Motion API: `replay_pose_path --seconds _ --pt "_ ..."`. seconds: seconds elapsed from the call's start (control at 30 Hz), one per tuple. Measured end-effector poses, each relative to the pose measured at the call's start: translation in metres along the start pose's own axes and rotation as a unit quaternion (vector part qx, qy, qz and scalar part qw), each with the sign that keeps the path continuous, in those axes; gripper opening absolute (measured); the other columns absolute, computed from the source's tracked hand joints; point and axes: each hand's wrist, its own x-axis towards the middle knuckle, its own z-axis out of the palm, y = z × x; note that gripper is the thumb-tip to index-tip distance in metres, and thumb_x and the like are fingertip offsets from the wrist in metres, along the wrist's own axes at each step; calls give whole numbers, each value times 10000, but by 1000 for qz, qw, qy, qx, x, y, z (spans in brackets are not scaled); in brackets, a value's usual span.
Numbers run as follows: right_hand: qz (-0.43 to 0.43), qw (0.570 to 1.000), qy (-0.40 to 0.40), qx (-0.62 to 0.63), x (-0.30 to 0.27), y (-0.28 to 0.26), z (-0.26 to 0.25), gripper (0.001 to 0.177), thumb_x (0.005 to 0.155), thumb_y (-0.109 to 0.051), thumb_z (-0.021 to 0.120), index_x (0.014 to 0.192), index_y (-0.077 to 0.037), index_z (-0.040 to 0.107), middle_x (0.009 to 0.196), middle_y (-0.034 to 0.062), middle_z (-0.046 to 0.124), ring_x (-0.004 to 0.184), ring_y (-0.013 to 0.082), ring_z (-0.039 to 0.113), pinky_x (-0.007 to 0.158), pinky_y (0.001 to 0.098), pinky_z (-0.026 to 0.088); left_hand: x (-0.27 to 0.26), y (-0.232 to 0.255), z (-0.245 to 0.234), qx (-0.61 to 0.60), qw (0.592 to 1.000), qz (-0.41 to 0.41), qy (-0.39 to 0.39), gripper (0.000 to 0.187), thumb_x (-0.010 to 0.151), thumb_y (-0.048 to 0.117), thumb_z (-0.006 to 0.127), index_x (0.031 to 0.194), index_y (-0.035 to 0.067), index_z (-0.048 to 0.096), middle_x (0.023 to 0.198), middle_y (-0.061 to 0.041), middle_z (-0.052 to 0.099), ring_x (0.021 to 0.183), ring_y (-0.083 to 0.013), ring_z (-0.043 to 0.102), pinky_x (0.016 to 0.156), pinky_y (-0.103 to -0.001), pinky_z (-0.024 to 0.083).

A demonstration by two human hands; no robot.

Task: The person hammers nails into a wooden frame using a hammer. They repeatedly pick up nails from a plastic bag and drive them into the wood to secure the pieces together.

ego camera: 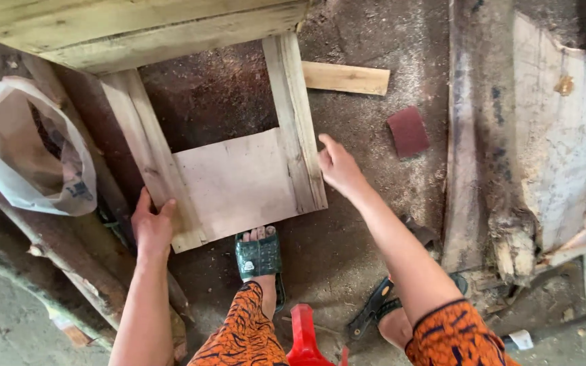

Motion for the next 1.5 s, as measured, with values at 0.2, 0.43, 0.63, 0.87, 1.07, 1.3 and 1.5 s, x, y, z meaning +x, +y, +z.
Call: replay_pose_path --seconds 0.2,0.43,0.63,0.87,1.07,1.3,1.5 --pt "0 988 60 140 63 31 25 428 898 -268 514 1259 -41 556 1172 227 593 1132 354 544 974 459 416 4 10 8 2 999 -34 -6 541 971 246 528 1409 -19 353 1407 -233 378 1328 -350 320 1087 -466 270" --pt "72 955 115 265 60 1 28 457 947 -263 397 1270 55 460 1242 314 475 1195 438 438 980 524 364 28 -21 32 35 989 23 140 379 994 353 543 1210 43 584 1135 -186 590 1112 -330 539 925 -432 429" --pt "30 949 228 213 30 -41 23 325 944 -186 352 1142 -74 584 1039 232 634 1016 408 594 850 477 468 36 -27 47 100 969 65 216 290 946 317 601 1143 113 655 1018 -131 664 980 -309 616 822 -409 495" --pt "40 921 301 244 30 40 48 397 1006 -260 355 1236 23 513 1153 264 579 1121 375 540 975 476 408 66 16 61 52 955 233 176 244 872 170 684 1041 -6 678 945 -227 662 921 -374 626 777 -449 502" --pt "-61 955 290 -18 18 123 30 316 912 -88 467 1201 -4 564 983 182 582 942 394 592 833 447 477 86 33 85 149 930 277 190 265 858 284 705 1051 102 698 888 -143 690 840 -352 650 727 -455 512" --pt "-57 978 200 -29 -51 115 -32 322 895 -143 540 1203 -212 604 926 107 621 912 332 630 818 428 507 65 19 55 253 846 416 218 247 794 200 746 1024 113 720 943 -77 555 915 -286 574 816 -383 469" --pt "-5 994 19 -111 -80 145 -75 501 869 -204 536 1365 -154 494 1212 183 613 1104 377 567 941 475 458 67 27 -37 139 888 359 250 171 753 142 659 902 208 709 840 19 611 835 -207 628 758 -316 502"
